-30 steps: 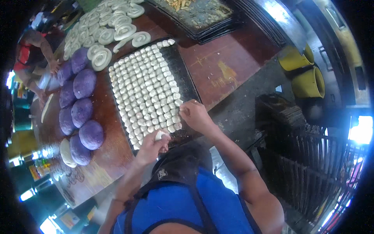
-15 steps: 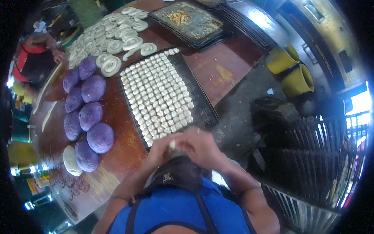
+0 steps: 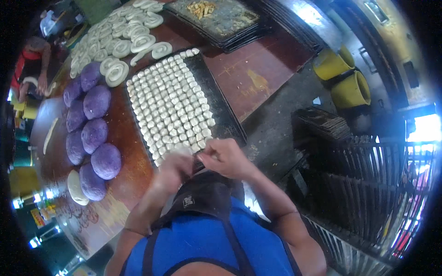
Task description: The person pinches pieces of dough, rolls them into balls by hand, and places them onto a baking tray.
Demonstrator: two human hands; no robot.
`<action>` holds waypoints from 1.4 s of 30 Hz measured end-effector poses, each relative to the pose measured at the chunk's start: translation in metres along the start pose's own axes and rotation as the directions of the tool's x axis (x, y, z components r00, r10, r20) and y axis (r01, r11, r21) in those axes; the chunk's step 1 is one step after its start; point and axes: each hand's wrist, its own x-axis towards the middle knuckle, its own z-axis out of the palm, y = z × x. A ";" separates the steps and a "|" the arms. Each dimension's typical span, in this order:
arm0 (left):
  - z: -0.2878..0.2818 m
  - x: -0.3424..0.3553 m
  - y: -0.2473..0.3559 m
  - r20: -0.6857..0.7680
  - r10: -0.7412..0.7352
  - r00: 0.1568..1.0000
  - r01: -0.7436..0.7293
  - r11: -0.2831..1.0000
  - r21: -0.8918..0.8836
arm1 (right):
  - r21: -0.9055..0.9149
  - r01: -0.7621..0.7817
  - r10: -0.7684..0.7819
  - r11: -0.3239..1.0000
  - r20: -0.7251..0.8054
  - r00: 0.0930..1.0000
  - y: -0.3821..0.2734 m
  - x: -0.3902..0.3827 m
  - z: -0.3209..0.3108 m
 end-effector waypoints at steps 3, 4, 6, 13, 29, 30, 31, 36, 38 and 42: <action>-0.022 0.025 0.000 -0.245 0.035 0.969 -0.136 0.902 -0.409 | -0.142 -0.292 0.291 0.946 -0.026 0.956 0.046 0.013 -0.014; -0.020 0.027 0.013 -0.145 -0.089 0.985 -0.071 0.561 -0.825 | -0.132 -0.301 0.302 0.945 -0.013 0.953 0.063 0.021 -0.012; 0.024 0.016 0.018 -0.090 -0.330 0.940 0.312 0.935 -0.167 | -0.226 -0.038 0.005 0.973 -0.146 0.989 0.097 0.034 -0.007; -0.010 0.013 -0.050 -0.309 -0.109 0.945 0.025 0.964 -0.264 | -0.408 -0.051 0.036 0.912 -0.045 0.998 0.079 0.044 0.002; 0.027 -0.029 -0.015 0.320 -0.087 0.943 0.120 0.989 -0.086 | -0.359 -0.020 -0.098 0.933 -0.308 0.946 -0.041 -0.039 0.052; 0.030 -0.030 -0.018 0.321 -0.099 0.942 0.133 0.987 -0.086 | -0.353 -0.030 -0.085 0.935 -0.306 0.948 -0.036 -0.033 0.051; 0.031 -0.026 -0.014 0.317 -0.026 0.948 -0.010 0.994 0.112 | -0.417 0.008 -0.120 0.909 -0.242 0.963 -0.028 -0.020 0.050; 0.002 -0.012 -0.002 0.012 -0.107 0.994 0.103 0.911 -0.401 | 0.034 -0.239 0.230 0.970 0.179 0.957 -0.001 -0.012 0.001; -0.021 0.005 0.000 -0.336 -0.004 0.942 -0.187 0.823 -0.536 | -0.007 -0.282 0.280 0.959 0.147 0.948 0.024 -0.009 -0.011; 0.001 -0.018 -0.019 -0.270 -0.064 0.961 -0.012 0.963 -0.271 | -0.201 -0.100 0.090 0.974 -0.060 0.994 0.073 0.012 -0.010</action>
